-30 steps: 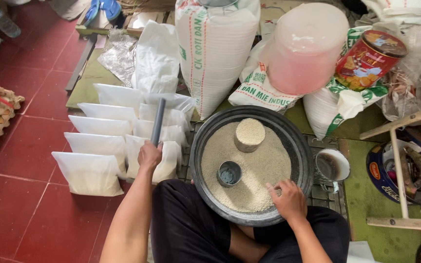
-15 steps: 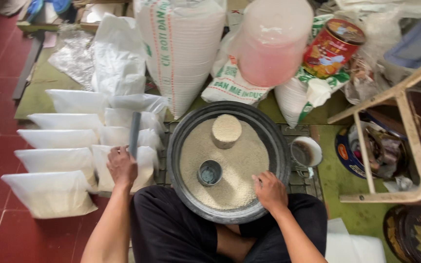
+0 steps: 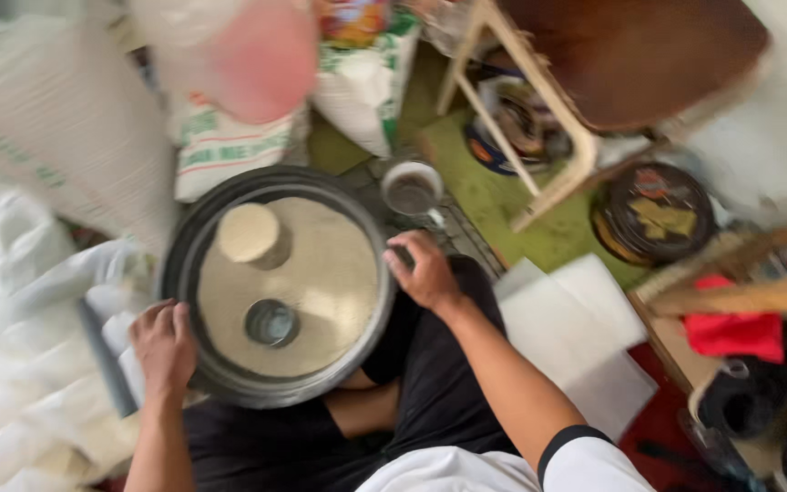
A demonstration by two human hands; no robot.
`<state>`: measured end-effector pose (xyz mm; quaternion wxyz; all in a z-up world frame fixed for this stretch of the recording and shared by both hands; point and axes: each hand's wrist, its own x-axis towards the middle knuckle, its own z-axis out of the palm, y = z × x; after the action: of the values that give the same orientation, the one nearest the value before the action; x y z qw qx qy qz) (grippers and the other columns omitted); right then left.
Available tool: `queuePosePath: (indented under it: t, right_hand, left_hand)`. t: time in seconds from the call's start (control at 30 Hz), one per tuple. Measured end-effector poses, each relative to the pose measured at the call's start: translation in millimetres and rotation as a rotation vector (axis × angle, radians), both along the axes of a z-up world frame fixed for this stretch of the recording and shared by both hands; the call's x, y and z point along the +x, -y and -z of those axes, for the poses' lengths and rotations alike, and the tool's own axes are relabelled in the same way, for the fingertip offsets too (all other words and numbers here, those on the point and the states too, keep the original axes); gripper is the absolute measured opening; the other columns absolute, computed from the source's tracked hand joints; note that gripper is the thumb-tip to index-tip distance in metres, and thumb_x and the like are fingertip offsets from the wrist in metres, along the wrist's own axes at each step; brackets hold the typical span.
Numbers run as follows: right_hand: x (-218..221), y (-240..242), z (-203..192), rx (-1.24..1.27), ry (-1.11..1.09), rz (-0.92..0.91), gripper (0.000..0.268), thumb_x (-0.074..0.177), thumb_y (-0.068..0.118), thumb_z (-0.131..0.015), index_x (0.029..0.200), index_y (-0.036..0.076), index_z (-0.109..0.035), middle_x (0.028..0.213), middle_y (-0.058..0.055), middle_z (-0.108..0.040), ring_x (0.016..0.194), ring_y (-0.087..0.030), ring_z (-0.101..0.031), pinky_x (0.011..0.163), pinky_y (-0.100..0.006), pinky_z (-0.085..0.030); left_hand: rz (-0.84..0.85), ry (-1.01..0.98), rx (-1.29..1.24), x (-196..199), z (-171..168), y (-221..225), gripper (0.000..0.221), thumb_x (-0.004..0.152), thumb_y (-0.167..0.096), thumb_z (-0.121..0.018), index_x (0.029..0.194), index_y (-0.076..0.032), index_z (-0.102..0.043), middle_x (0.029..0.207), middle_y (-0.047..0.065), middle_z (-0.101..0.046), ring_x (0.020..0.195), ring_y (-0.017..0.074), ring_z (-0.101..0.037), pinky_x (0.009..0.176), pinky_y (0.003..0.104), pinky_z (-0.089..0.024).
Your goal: The person scoops rice from a large container using a metal cup and transfers it into plastic bags, using a plastic tube to guide the rice into each bag.
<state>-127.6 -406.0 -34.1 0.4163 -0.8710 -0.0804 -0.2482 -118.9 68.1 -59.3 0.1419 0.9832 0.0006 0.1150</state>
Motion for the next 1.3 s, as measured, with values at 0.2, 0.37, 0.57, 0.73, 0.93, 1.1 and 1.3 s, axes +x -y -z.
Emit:
queuePosePath:
  t: [0.2, 0.37, 0.57, 0.73, 0.93, 1.1, 1.3]
  right_hand:
    - [-58.5, 223.6, 61.1, -0.237, -0.123, 0.405, 0.016, 0.092, 0.010, -0.072, 0.106, 0.005, -0.069, 0.102, -0.014, -0.068, 0.101, -0.035, -0.062, 0.093, -0.046, -0.048]
    - [-151.1, 311.7, 117.0, -0.324, -1.028, 0.484, 0.054, 0.093, 0.046, -0.065, 0.131, 0.008, -0.066, 0.131, -0.016, -0.061, 0.126, -0.039, -0.054, 0.103, -0.052, -0.046]
    - [-182.0, 307.5, 116.2, -0.345, -1.261, 0.477, 0.059, 0.086, 0.053, -0.073, 0.133, 0.019, -0.062, 0.135, -0.005, -0.065, 0.130, -0.032, -0.055, 0.102, -0.051, -0.043]
    - [-186.5, 315.3, 124.5, -0.370, -1.214, 0.509, 0.034, 0.095, 0.011, -0.044, 0.097, 0.026, -0.075, 0.117, 0.006, -0.072, 0.106, -0.025, -0.065, 0.092, -0.043, -0.035]
    - [-190.9, 322.3, 109.7, -0.403, -1.086, 0.599, 0.024, 0.099, 0.030, -0.061, 0.099, 0.021, -0.083, 0.102, -0.006, -0.080, 0.098, -0.035, -0.071, 0.080, -0.050, -0.050]
    - [-195.2, 328.8, 96.3, -0.390, -0.834, 0.719, 0.021, 0.099, 0.027, -0.068, 0.103, 0.015, -0.085, 0.107, -0.007, -0.079, 0.091, -0.033, -0.073, 0.073, -0.049, -0.057]
    - [-192.5, 337.5, 61.0, -0.548, -0.804, 0.700, 0.034, 0.105, 0.031, -0.056, 0.101, 0.009, -0.081, 0.113, -0.010, -0.074, 0.094, -0.037, -0.070, 0.073, -0.051, -0.053]
  left_hand:
    - [-0.174, -0.237, 0.057, -24.1, -11.3, 48.3, 0.049, 0.106, -0.053, -0.048, 0.121, -0.015, -0.076, 0.159, 0.008, -0.046, 0.160, 0.0281, -0.016, 0.113, 0.056, -0.032]
    - [-0.205, -0.264, 0.048, -22.7, -17.2, 56.8, 0.048, 0.107, -0.053, -0.048, 0.119, -0.016, -0.077, 0.158, 0.004, -0.046, 0.160, 0.0243, -0.014, 0.111, 0.057, -0.034]
    - [-0.196, -0.278, 0.061, -22.0, -15.9, 56.3, 0.050, 0.108, -0.053, -0.048, 0.119, -0.013, -0.076, 0.158, 0.005, -0.046, 0.161, 0.0257, -0.011, 0.114, 0.055, -0.030]
    - [-0.225, -0.303, 0.047, -21.8, -14.1, 55.2, 0.050, 0.106, -0.055, -0.047, 0.120, -0.015, -0.075, 0.159, 0.004, -0.045, 0.162, 0.0234, -0.009, 0.111, 0.059, -0.032]
    - [-0.153, -0.155, -0.015, -24.8, -0.8, 43.2, 0.042, 0.108, -0.049, -0.053, 0.116, -0.015, -0.077, 0.153, 0.007, -0.051, 0.160, 0.0282, -0.017, 0.122, 0.046, -0.022]
    - [-0.163, -0.171, -0.047, -26.6, -5.8, 43.9, 0.045, 0.107, -0.049, -0.052, 0.117, -0.013, -0.078, 0.153, 0.007, -0.051, 0.160, 0.0275, -0.018, 0.118, 0.049, -0.027]
    - [-0.183, -0.199, -0.094, -28.3, -14.0, 45.7, 0.047, 0.107, -0.049, -0.050, 0.116, -0.012, -0.078, 0.154, 0.006, -0.050, 0.159, 0.0259, -0.018, 0.111, 0.059, -0.033]
